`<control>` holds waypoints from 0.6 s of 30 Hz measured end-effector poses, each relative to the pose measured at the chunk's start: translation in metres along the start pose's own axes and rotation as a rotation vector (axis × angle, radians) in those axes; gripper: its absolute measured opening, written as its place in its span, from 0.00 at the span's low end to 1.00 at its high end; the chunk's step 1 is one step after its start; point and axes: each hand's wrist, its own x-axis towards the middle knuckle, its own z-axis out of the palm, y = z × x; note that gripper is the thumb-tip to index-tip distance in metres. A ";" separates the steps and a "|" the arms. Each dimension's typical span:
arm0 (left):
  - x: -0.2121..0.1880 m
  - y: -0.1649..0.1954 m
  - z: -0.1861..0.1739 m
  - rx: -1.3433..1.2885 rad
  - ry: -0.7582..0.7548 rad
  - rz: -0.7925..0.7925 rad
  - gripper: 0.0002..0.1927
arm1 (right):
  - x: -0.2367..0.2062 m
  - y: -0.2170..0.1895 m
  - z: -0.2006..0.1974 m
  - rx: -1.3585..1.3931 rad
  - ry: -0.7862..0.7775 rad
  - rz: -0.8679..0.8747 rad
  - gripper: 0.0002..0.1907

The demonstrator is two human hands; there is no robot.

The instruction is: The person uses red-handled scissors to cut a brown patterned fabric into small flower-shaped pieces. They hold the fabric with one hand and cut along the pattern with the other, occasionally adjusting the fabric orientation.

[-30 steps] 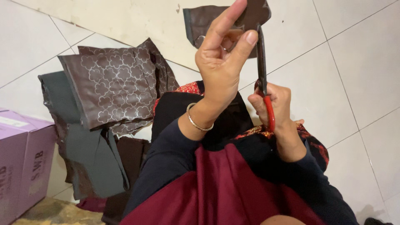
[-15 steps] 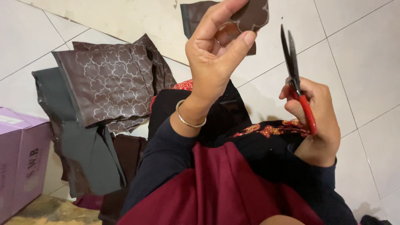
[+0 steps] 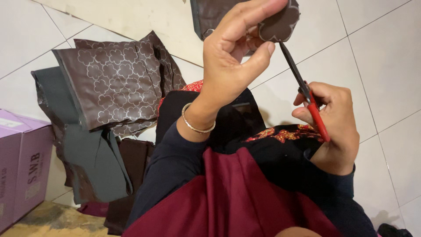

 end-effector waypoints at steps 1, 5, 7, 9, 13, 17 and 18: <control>0.000 0.001 -0.001 0.010 -0.013 0.000 0.22 | 0.000 0.000 0.000 0.015 -0.004 0.001 0.30; 0.000 0.005 -0.003 0.026 -0.060 0.010 0.22 | 0.001 -0.001 -0.002 -0.005 -0.018 -0.021 0.29; 0.000 0.007 -0.003 0.047 -0.073 -0.012 0.22 | 0.001 -0.001 -0.004 -0.016 -0.027 -0.032 0.29; 0.000 0.010 -0.004 0.078 -0.070 -0.045 0.22 | 0.000 -0.001 -0.005 -0.039 -0.017 -0.016 0.29; -0.001 0.015 -0.008 0.082 -0.106 -0.061 0.24 | -0.002 -0.002 -0.006 -0.069 -0.016 -0.018 0.29; -0.001 0.018 -0.009 0.039 -0.137 -0.075 0.24 | -0.001 -0.004 -0.006 -0.065 -0.025 -0.018 0.30; -0.001 0.017 -0.009 0.025 -0.138 -0.073 0.24 | -0.001 -0.005 -0.007 -0.066 -0.026 -0.026 0.30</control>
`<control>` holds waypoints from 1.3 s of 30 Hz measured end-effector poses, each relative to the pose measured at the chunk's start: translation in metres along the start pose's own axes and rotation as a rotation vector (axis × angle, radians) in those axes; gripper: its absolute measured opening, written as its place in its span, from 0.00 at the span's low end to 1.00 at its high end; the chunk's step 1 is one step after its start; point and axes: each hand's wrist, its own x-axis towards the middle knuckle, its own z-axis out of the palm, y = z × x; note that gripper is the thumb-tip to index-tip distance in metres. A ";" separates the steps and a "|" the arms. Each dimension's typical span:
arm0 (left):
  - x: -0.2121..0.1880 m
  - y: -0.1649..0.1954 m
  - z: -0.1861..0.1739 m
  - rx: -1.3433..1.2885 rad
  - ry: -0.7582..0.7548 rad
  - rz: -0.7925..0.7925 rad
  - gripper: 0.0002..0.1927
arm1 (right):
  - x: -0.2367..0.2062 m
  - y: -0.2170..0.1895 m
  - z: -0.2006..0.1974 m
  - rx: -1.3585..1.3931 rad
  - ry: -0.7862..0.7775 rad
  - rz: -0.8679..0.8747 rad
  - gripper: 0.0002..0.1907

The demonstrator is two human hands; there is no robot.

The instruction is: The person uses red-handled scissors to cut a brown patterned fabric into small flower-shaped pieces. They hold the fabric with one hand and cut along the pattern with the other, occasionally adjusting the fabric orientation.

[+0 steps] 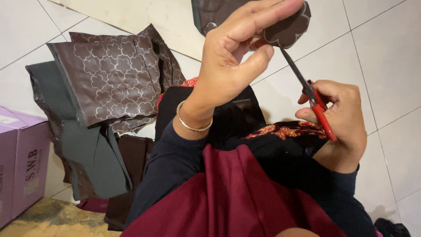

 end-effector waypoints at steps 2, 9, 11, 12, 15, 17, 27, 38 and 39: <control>0.000 -0.001 0.001 -0.029 -0.002 0.007 0.23 | 0.001 -0.001 0.000 -0.006 -0.009 -0.015 0.30; 0.005 -0.009 0.002 -0.147 0.052 0.019 0.11 | 0.000 0.000 -0.002 0.024 -0.017 0.010 0.30; 0.004 -0.011 0.003 -0.158 0.078 0.005 0.10 | -0.002 0.000 -0.001 0.053 -0.017 0.050 0.31; 0.003 -0.010 0.002 -0.145 0.076 0.010 0.12 | -0.002 0.000 -0.001 0.062 -0.013 0.068 0.31; 0.003 -0.009 0.001 -0.119 0.054 0.021 0.15 | -0.002 0.000 0.000 0.074 -0.021 0.052 0.31; 0.003 -0.008 0.000 -0.115 0.046 0.015 0.16 | -0.002 -0.001 0.000 0.086 -0.030 0.049 0.32; 0.002 -0.006 0.007 -0.031 0.077 0.007 0.18 | -0.003 -0.006 0.002 0.167 -0.046 0.064 0.32; 0.003 -0.013 0.006 -0.060 0.100 0.052 0.18 | 0.000 -0.004 0.003 0.130 -0.051 0.058 0.31; 0.004 -0.014 0.007 -0.066 0.102 0.052 0.18 | 0.000 -0.004 0.003 0.122 -0.050 0.047 0.31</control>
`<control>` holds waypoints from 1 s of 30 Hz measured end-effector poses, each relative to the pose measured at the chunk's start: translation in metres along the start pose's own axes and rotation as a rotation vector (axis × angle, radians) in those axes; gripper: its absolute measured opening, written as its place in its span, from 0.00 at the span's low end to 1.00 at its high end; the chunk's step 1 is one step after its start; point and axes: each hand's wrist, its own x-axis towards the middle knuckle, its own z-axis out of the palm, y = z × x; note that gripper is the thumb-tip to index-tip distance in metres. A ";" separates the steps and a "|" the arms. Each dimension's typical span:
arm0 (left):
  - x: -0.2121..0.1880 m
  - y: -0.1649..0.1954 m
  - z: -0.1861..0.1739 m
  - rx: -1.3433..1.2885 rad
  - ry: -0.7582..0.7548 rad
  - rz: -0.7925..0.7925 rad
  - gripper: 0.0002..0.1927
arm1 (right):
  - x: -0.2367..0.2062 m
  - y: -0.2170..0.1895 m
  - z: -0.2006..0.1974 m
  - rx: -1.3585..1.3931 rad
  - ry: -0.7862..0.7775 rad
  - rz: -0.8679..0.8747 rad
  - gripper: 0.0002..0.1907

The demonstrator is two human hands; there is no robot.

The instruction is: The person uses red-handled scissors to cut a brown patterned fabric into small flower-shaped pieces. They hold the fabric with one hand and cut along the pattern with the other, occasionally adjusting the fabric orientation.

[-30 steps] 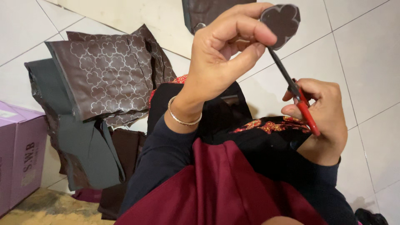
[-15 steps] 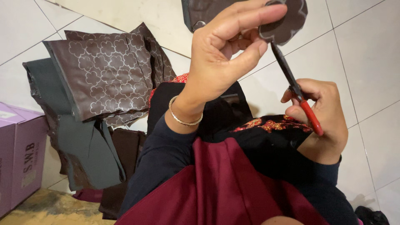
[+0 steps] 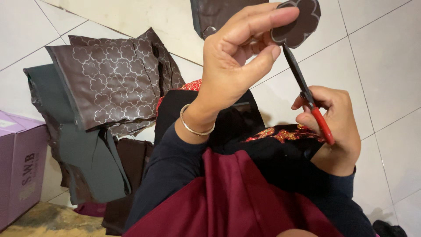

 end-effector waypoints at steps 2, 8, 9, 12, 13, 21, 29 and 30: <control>-0.001 0.000 0.002 -0.009 0.008 -0.013 0.18 | 0.000 0.000 0.001 -0.005 -0.008 0.000 0.32; -0.002 -0.002 0.003 -0.052 0.047 -0.014 0.17 | 0.001 -0.001 0.004 0.020 -0.008 -0.005 0.33; -0.002 -0.003 0.004 -0.052 0.056 -0.010 0.17 | 0.002 -0.002 0.005 0.020 -0.010 0.008 0.33; -0.001 -0.006 0.004 -0.079 0.058 0.005 0.17 | 0.003 -0.005 0.006 0.007 -0.005 0.019 0.34; -0.001 -0.007 0.005 -0.091 0.063 0.012 0.16 | 0.003 -0.006 0.007 -0.001 -0.005 0.015 0.34; 0.000 -0.005 0.001 -0.061 0.063 0.044 0.17 | 0.003 -0.008 0.004 0.029 -0.013 -0.058 0.35; 0.001 -0.007 0.002 -0.106 0.068 0.048 0.15 | 0.003 -0.002 0.004 -0.036 0.014 -0.036 0.33; 0.000 -0.006 0.002 -0.096 0.064 0.042 0.16 | 0.003 -0.001 0.004 -0.029 0.018 -0.032 0.33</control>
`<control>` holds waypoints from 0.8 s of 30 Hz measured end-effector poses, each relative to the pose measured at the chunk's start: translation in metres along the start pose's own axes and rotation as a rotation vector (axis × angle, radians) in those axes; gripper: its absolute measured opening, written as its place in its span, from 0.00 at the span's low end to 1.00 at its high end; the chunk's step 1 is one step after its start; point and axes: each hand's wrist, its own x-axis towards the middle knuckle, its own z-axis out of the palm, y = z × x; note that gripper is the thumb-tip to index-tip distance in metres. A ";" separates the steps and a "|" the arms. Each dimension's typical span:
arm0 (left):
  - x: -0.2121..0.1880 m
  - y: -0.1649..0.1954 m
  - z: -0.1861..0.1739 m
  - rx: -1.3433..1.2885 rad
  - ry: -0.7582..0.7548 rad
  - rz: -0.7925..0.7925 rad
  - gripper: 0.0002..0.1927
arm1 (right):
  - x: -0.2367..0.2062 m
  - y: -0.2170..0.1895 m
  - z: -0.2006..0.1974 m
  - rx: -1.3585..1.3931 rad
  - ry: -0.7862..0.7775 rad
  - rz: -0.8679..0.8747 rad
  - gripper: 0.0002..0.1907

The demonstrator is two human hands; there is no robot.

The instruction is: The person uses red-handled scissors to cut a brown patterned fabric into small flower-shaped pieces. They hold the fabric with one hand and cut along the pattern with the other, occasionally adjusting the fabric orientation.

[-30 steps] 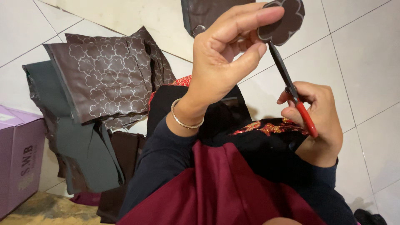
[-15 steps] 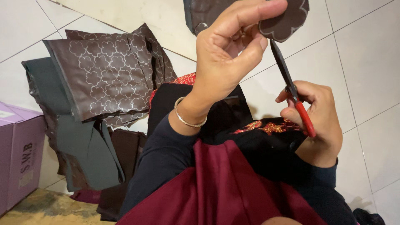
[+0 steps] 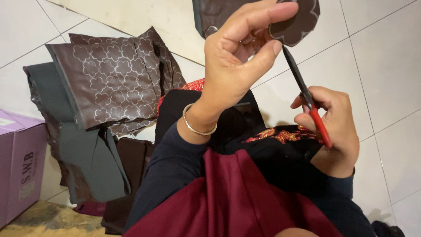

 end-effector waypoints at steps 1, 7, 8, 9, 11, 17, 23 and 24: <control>-0.001 0.000 0.000 0.014 0.000 -0.010 0.16 | 0.000 0.001 0.001 0.007 0.003 0.007 0.32; -0.005 0.003 0.001 0.101 0.025 -0.034 0.16 | 0.001 0.004 0.002 -0.029 0.006 0.003 0.31; -0.005 0.003 0.001 0.111 0.030 -0.031 0.16 | 0.000 0.004 0.002 -0.029 0.006 -0.001 0.32; -0.004 0.003 0.001 0.121 0.030 -0.023 0.17 | 0.000 0.005 0.002 -0.029 0.008 -0.008 0.32; -0.003 0.004 0.002 0.154 0.029 -0.014 0.18 | 0.000 0.005 0.002 -0.045 0.016 -0.017 0.32; 0.002 0.008 0.005 0.187 0.031 -0.019 0.18 | 0.000 0.006 0.002 -0.046 0.032 -0.049 0.32; 0.002 0.008 0.006 0.187 0.023 -0.042 0.18 | -0.001 0.005 0.000 -0.057 0.040 -0.010 0.31; 0.001 0.007 0.006 0.197 0.013 -0.028 0.18 | -0.001 0.005 0.000 -0.075 0.043 -0.002 0.30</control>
